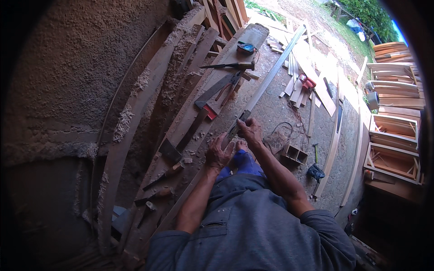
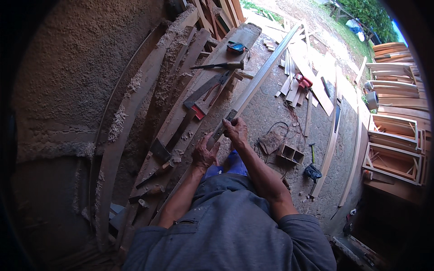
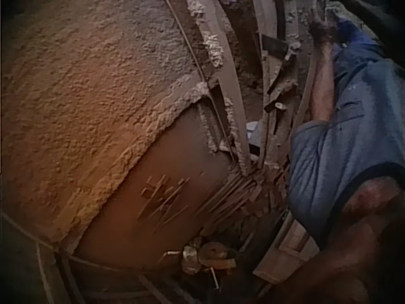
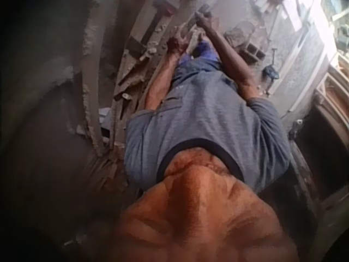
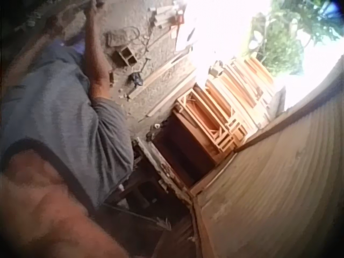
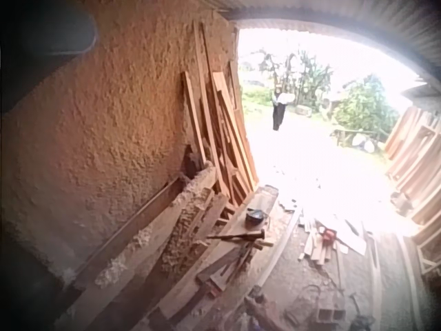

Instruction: The person uses a chisel and mallet to carve a wooden plank, then uses a metal square to measure and mark the wood. The person also uses a hammer to drive nails into a large wooden panel.

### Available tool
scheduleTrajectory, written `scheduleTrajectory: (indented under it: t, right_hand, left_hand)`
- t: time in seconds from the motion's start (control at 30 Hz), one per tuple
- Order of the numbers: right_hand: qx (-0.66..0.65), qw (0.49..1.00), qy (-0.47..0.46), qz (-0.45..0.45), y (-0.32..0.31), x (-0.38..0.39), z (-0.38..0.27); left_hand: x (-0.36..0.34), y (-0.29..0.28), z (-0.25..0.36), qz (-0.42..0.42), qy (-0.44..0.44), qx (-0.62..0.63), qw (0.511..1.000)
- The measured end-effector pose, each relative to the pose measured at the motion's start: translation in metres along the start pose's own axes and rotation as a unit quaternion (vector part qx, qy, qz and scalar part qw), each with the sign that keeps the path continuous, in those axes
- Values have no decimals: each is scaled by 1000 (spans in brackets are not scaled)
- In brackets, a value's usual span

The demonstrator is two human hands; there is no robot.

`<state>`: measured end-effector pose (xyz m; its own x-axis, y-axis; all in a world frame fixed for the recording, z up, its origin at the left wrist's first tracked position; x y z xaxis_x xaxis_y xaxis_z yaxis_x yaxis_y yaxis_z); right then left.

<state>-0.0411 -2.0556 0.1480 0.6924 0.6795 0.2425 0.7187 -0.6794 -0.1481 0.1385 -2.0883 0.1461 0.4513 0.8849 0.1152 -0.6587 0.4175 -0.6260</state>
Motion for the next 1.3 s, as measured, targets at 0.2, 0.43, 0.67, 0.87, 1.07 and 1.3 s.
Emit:
scheduleTrajectory:
  t: [0.2,0.43,0.67,0.87,1.07,1.3]
  right_hand:
    - [78,995,22,-51,1,-7,-22]
    - [-24,999,9,-43,-2,-7,-10]
    - [-66,997,47,-5,-1,-8,0]
    - [-29,993,73,-87,-12,-21,-6]
    - [2,991,80,-110,-16,-29,12]
    - [55,986,101,-118,-8,-18,25]
  left_hand:
    - [-2,11,-18,23,-9,26,999]
    - [-2,12,-13,29,-36,25,999]
    - [-4,16,-17,22,-36,1,999]
    - [-10,13,-4,14,-43,20,999]
    - [-12,18,-15,14,18,-29,999]
    - [-10,16,-15,-7,-21,-47,999]
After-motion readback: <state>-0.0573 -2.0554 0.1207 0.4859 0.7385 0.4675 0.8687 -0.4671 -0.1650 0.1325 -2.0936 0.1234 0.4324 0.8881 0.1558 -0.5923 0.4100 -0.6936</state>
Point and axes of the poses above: each hand's wrist, its own x-axis away from the middle knuckle, its own y-axis out of the palm, z = x × y, the point moved 1 cm from there along -x, towards the middle knuckle, and after that the axes turned 14 degrees about -y, right-handed, at the moved point
